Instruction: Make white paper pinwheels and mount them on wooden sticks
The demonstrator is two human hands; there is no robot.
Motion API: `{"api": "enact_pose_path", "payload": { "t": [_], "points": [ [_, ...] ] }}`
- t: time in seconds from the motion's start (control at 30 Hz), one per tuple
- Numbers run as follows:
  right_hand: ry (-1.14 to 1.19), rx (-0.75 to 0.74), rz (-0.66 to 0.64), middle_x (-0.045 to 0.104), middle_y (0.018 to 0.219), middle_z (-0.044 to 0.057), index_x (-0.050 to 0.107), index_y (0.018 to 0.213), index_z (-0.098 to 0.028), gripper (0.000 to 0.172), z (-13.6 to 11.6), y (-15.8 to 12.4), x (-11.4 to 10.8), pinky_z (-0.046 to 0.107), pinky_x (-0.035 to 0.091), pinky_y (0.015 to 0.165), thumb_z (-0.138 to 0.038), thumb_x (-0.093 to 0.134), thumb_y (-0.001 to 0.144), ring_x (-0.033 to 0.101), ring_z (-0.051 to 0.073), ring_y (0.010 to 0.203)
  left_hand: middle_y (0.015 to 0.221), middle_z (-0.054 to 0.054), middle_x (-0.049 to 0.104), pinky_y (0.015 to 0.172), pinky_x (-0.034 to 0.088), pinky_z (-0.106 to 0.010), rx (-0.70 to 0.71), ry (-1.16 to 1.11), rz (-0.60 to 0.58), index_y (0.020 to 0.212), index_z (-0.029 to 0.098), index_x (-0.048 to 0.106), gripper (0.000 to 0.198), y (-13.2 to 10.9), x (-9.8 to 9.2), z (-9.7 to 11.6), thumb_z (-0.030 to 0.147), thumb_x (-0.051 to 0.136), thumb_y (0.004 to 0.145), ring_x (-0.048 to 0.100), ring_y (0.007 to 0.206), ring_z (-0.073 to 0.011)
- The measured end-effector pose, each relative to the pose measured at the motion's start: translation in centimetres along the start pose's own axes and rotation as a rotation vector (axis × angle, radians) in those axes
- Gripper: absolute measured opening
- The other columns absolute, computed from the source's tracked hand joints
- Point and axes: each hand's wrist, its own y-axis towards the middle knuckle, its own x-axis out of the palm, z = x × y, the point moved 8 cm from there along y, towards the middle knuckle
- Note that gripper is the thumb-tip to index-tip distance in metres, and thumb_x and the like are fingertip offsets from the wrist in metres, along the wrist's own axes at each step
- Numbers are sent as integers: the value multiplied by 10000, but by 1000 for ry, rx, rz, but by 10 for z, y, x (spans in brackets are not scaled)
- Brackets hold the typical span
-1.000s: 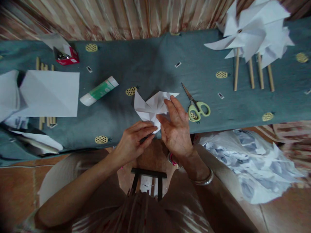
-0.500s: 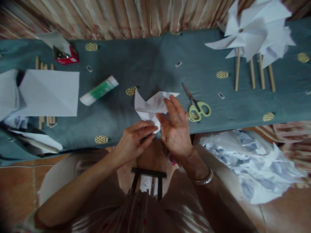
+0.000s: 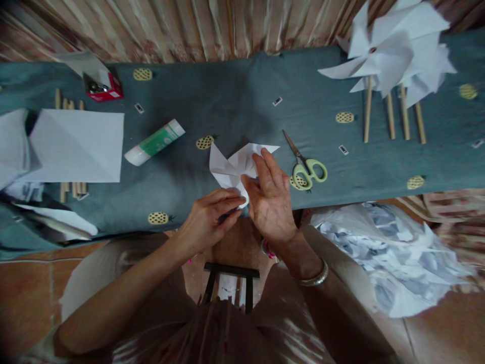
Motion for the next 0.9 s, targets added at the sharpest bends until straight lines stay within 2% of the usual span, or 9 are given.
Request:
{"api": "enact_pose_path", "payload": {
  "t": [0.23,0.37,0.53,0.67,0.77,0.9],
  "points": [
    [-6,-2,-68,408,1531,34,392,1438,-383,463,-4,-3,8,589,410,1052,-228,359,1002,257,328,1486,1019,-82,719,870,581,-323,-19,-34,18,1036,145,687,193,-1,-2,-1,111,572,885,693,966,-192],
    [7,-30,-75,418,1518,49,483,1362,-355,420,0,-4,8,573,418,1029,-209,373,984,258,338,1485,1028,-88,725,860,573,-321,-30,-83,42,1074,148,676,209,-1,-6,-2,125,556,906,694,964,-187],
    [-6,-57,-68,443,1498,105,537,1312,-254,381,-1,-6,9,551,409,1039,-179,385,971,245,320,1490,968,-84,730,825,559,-313,-10,-79,97,1026,151,695,181,1,-20,0,157,544,926,681,921,-179],
    [-12,19,-129,457,1502,72,590,1280,-291,420,4,-5,13,548,365,1082,-143,357,964,229,313,1497,913,-74,724,801,549,-321,31,-16,128,1012,156,712,197,5,-31,1,184,534,931,660,870,-178],
    [-12,49,-160,435,1522,68,607,1265,-284,444,6,-6,13,569,334,1100,-110,354,945,204,319,1504,936,-72,734,817,538,-318,-8,-4,175,1020,165,722,197,8,-41,-7,185,551,923,660,893,-179],
    [-19,8,-170,425,1531,83,600,1253,-255,424,4,-7,12,560,346,1089,-110,359,936,192,302,1510,944,-66,741,845,523,-311,-109,-27,233,995,180,735,183,8,-55,-23,204,571,917,663,914,-176]
  ]
}}
